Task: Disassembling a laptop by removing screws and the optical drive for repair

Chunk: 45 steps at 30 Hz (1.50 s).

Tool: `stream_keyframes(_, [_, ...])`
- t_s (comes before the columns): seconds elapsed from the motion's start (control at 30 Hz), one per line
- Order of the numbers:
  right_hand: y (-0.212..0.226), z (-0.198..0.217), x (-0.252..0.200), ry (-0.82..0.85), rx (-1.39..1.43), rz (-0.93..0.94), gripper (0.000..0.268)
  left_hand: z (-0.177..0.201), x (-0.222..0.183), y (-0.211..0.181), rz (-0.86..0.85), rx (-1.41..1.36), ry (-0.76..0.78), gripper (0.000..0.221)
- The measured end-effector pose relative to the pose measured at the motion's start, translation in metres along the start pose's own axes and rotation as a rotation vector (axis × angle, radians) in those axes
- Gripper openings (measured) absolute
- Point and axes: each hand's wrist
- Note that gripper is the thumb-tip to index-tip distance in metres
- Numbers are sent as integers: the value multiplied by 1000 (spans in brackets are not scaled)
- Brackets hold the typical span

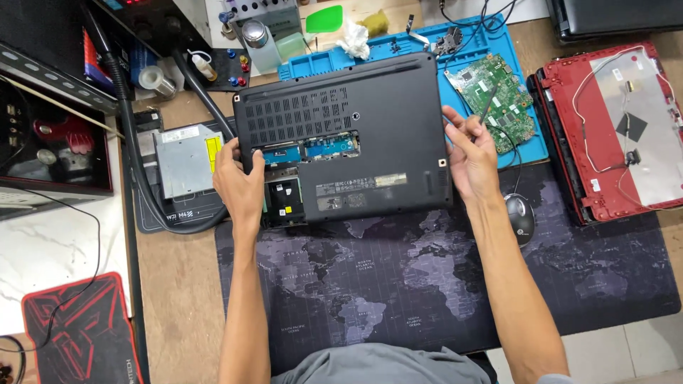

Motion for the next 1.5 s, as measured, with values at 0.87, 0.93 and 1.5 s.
stream_keyframes(0.87, [-24, 30, 24, -29, -102, 2, 42, -34, -4, 46, 245, -604, -249, 32])
stream_keyframes(0.93, [-26, 27, 20, -48, -122, -9, 42, -32, -5, 50, 309, -649, -249, 36])
stream_keyframes(1.5, [-56, 60, 29, -146, -434, 157, 42, -2, -9, 14, 359, -571, 26, 44])
Point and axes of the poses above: each hand's wrist, its own x-axis towards the middle knuckle, its own z-axis out of the back of the hand, y = z × x, and after that the axes turned 5 degrees about -z, right-handed
